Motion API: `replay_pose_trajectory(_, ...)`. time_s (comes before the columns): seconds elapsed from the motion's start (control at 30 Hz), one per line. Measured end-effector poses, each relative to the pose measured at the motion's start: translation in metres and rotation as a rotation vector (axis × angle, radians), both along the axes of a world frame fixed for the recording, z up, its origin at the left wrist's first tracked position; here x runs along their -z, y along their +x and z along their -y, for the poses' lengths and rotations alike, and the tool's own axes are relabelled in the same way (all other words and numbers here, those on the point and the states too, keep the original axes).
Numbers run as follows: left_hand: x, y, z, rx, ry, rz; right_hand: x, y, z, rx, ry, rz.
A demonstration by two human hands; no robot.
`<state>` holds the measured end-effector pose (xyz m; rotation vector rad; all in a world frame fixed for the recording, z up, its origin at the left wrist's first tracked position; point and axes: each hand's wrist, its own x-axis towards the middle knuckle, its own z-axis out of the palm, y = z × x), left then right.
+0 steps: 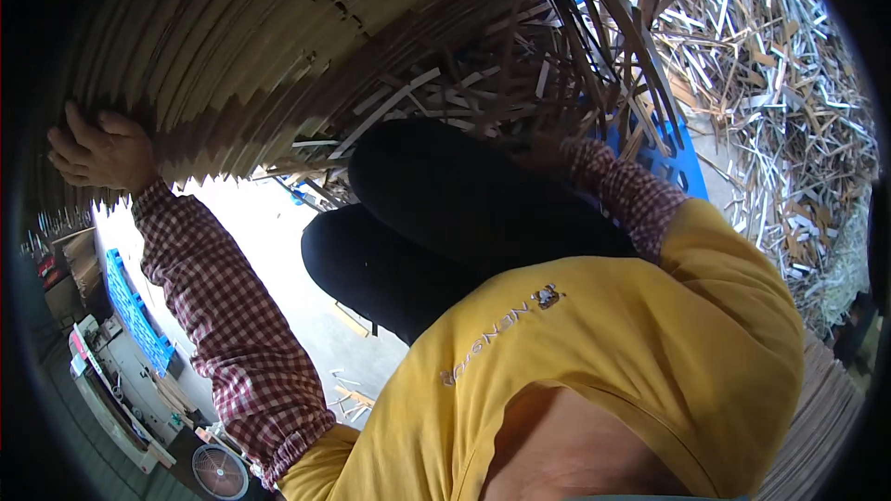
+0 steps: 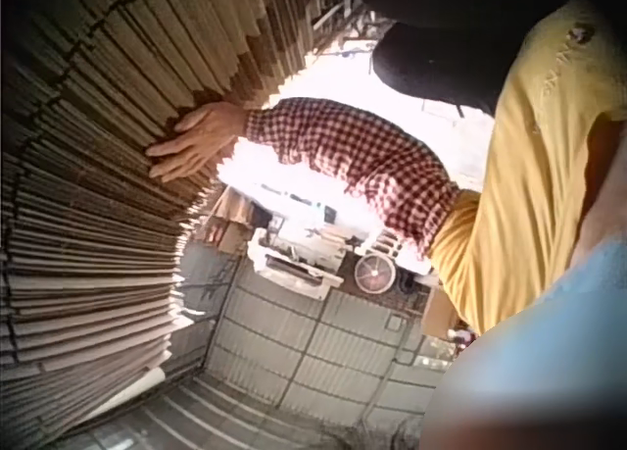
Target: The recorder is using a pair of scissors to trim or cut edges off of corrugated cardboard sheets in a factory or warehouse setting.
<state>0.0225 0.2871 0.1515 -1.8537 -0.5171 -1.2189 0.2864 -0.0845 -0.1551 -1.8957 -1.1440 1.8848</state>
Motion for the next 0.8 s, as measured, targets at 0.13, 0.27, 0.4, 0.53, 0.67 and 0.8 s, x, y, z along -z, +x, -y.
replay_pose_trajectory(0.13,0.002,-0.001,-0.010,0.015,-0.004,-0.001,-0.040,0.004,-0.065,-0.027,0.254,-0.076)
replay_pose_trajectory(0.27,0.008,0.017,-0.014,0.038,-0.014,0.006,0.027,0.016,-0.145,-0.030,0.309,0.244)
replay_pose_trajectory(0.4,0.007,0.010,-0.012,0.013,-0.003,0.006,0.034,0.001,-0.176,0.086,0.278,0.300)
replay_pose_trajectory(0.53,0.006,-0.001,-0.015,0.007,0.019,0.000,0.026,-0.010,-0.184,0.007,0.222,0.254)
replay_pose_trajectory(0.67,-0.034,-0.009,-0.038,-0.618,-1.212,0.252,0.044,-0.011,-0.183,0.137,0.428,0.184)
replay_pose_trajectory(0.8,0.003,-0.002,-0.013,-0.011,0.029,0.021,0.047,-0.028,-0.193,0.214,0.335,0.084)
